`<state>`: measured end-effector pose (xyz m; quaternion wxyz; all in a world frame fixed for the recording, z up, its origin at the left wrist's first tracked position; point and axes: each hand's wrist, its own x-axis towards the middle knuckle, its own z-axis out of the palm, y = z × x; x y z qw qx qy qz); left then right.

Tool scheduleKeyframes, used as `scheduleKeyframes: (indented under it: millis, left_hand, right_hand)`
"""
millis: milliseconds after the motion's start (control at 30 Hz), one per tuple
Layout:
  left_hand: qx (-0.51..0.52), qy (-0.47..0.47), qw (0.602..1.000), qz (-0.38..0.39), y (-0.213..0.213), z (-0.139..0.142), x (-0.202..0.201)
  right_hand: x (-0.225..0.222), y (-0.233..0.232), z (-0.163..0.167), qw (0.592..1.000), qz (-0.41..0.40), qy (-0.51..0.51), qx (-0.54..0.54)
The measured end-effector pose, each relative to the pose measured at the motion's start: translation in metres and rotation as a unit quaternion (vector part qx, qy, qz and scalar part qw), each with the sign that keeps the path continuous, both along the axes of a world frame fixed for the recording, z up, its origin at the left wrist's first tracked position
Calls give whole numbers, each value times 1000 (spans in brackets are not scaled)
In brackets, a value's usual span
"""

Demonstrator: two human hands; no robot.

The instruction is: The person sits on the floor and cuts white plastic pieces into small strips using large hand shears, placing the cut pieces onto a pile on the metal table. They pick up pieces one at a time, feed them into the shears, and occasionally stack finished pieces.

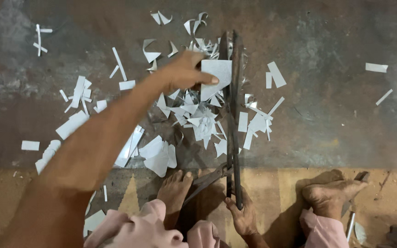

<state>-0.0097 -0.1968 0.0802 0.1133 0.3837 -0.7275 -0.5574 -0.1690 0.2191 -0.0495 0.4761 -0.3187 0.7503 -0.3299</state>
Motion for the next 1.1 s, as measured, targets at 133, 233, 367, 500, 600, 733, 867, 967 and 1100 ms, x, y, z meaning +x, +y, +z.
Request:
scheduleKeyframes:
  millis: [133,233,367,500,600,733,867,967,1100]
  left_hand:
    - [211,207,922,249,66,-20,-19]
    - [233,239,878,343,86,-34,-41]
    - [87,310,877,357,89,-46,-52]
    - [91,339,874,337,103,-57,-50]
    - [117,357,868,326,113,-65,-49]
    - [126,297,890,322,113,-69,-46]
    - [119,298,900,296,104,-69,-42]
    - [97,280,922,248,87,-72,-38]
    - [109,219,953,180,60,-78,-29]
  right_hand:
    - [1,3,4,1000,9,24,-3]
    - [7,3,6,988,13,108,-107]
    - [12,1,17,991,-8,120,52]
    - [12,11,44,990,-19,89,112]
    - [7,24,63,992,-1,65,111]
    - [7,21,67,993,9,73,96]
    - [10,17,64,991,-46,12,126]
    - [9,14,56,994,-34,33,95]
    - [7,8,40,994,22,87,58]
